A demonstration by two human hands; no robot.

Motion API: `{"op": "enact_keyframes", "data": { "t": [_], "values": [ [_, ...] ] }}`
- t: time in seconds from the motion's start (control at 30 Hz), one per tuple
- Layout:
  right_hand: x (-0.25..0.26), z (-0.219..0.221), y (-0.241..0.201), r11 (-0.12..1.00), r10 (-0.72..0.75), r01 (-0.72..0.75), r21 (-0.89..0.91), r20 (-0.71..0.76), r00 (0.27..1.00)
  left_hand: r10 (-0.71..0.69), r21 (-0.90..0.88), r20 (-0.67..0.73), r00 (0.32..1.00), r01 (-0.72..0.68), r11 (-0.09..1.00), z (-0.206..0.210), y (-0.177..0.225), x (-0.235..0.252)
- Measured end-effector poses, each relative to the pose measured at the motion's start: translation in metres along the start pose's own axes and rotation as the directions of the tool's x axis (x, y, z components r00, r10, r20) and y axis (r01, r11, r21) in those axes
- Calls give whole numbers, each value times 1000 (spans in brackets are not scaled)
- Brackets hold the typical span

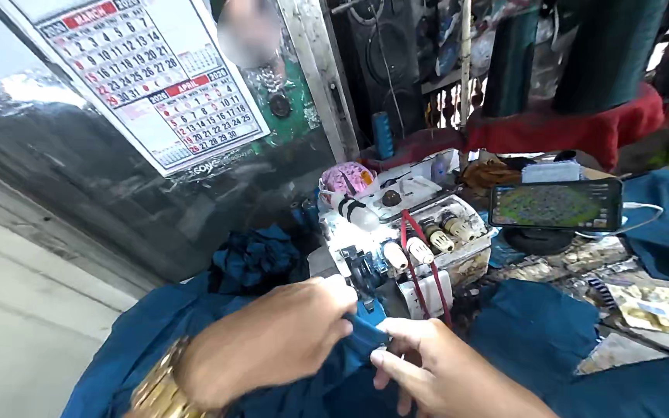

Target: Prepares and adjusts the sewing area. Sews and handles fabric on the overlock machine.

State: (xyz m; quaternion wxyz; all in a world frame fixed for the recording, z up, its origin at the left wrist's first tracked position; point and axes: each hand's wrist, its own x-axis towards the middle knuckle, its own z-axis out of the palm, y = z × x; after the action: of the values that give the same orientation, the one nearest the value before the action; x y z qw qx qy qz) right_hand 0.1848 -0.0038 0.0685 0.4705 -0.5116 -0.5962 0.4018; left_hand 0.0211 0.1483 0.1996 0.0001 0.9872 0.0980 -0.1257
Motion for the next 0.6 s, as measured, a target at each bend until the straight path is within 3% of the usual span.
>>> {"op": "enact_keyframes", "data": {
  "t": [0.13, 0.23, 0.43, 0.5, 0.6],
  "values": [
    [7, -16, 0, 987, -15, -11, 160, 162, 987, -82, -22, 13, 997, 83, 996, 1, 34, 3],
    [10, -22, 4, 978, -20, -21, 206, 197, 980, -90, 3, -112, 990, 91, 996, 11, 24, 7],
    [11, -23, 3, 976, 9, -47, 211, 180, 984, 15, -36, -209, 978, -23, 999, 28, -18, 4],
    [10, -21, 0, 978, -2, -32, 204, 166, 986, 34, -25, -193, 981, -40, 999, 21, -12, 0],
    [2, -15, -4, 984, -63, 39, 173, 139, 988, 65, -162, -67, 996, -75, 984, 1, 14, -6]
  ]
}}
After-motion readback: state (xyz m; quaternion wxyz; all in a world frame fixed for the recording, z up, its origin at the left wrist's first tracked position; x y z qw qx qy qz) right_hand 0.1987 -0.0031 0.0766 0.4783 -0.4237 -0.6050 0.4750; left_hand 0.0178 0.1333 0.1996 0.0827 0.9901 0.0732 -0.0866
